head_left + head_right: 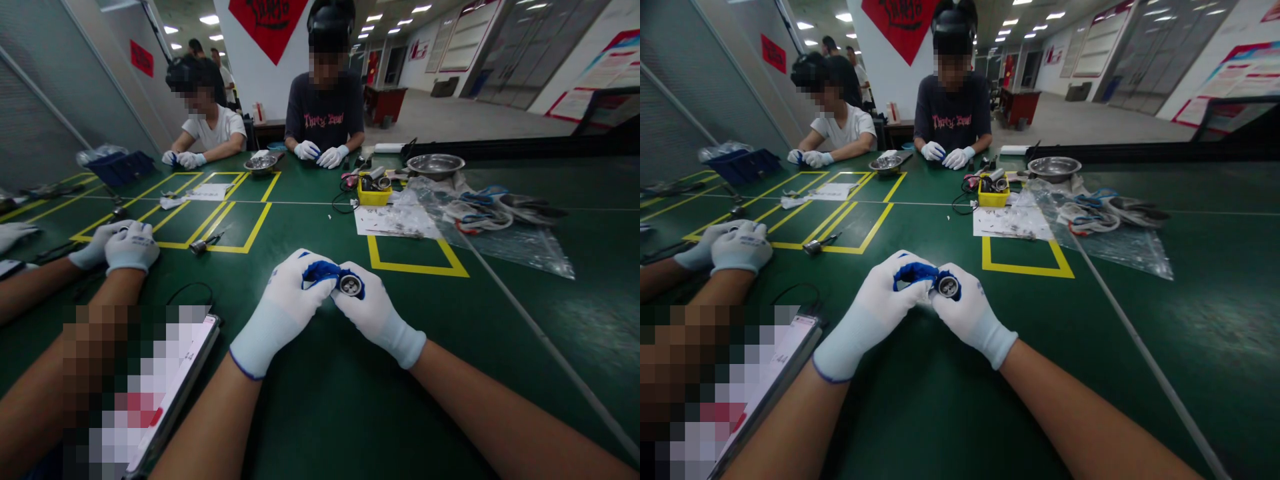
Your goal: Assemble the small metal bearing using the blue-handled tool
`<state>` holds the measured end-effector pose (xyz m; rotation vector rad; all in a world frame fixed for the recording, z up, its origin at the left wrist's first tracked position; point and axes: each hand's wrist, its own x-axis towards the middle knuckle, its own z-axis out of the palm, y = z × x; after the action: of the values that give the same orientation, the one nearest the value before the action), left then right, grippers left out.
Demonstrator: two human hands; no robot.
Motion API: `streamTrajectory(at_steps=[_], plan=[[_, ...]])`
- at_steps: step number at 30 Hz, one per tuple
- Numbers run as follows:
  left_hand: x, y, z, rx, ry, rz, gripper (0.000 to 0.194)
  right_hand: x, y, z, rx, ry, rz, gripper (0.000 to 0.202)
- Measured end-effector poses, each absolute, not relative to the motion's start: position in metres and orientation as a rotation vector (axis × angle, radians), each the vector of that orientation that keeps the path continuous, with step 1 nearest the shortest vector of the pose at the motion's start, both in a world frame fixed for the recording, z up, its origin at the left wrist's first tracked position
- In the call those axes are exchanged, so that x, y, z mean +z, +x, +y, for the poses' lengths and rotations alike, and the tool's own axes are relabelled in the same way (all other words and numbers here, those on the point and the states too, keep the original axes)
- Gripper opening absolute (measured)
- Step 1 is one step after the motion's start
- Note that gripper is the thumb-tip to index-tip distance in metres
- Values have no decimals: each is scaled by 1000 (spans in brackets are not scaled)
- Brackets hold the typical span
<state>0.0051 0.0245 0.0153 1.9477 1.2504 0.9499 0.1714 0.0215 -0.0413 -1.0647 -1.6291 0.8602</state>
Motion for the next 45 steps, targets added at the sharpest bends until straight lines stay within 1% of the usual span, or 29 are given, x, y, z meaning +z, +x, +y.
streamTrajectory(at_steps=[4, 8, 16, 19, 30, 33, 36, 39, 43, 45], plan=[[16, 6, 23, 912, 1980, 1178, 6, -41, 172, 20, 914, -1040, -1654, 11], [16, 9, 21, 843, 2050, 1141, 6, -41, 173, 19, 932, -1014, -1692, 8], [17, 6, 19, 702, 2143, 1177, 9, -38, 173, 17, 900, -954, -1812, 5], [18, 6, 19, 676, 2143, 1197, 9, -38, 172, 16, 905, -923, -1817, 8], [19, 10, 15, 595, 2352, 1314, 6, -38, 174, 16, 908, -961, -1846, 5], [20, 10, 15, 582, 2323, 1326, 8, -38, 173, 16, 910, -965, -1850, 5], [21, 10, 16, 598, 2275, 1310, 4, -37, 173, 16, 924, -985, -1846, 6], [20, 13, 16, 617, 2240, 1296, 8, -36, 173, 16, 919, -981, -1842, 7], [19, 21, 14, 634, 2139, 1425, 6, -34, 172, 15, 912, -959, -1834, 8], [18, 24, 12, 661, 2081, 1502, 14, -34, 172, 14, 927, -968, -1825, 10]])
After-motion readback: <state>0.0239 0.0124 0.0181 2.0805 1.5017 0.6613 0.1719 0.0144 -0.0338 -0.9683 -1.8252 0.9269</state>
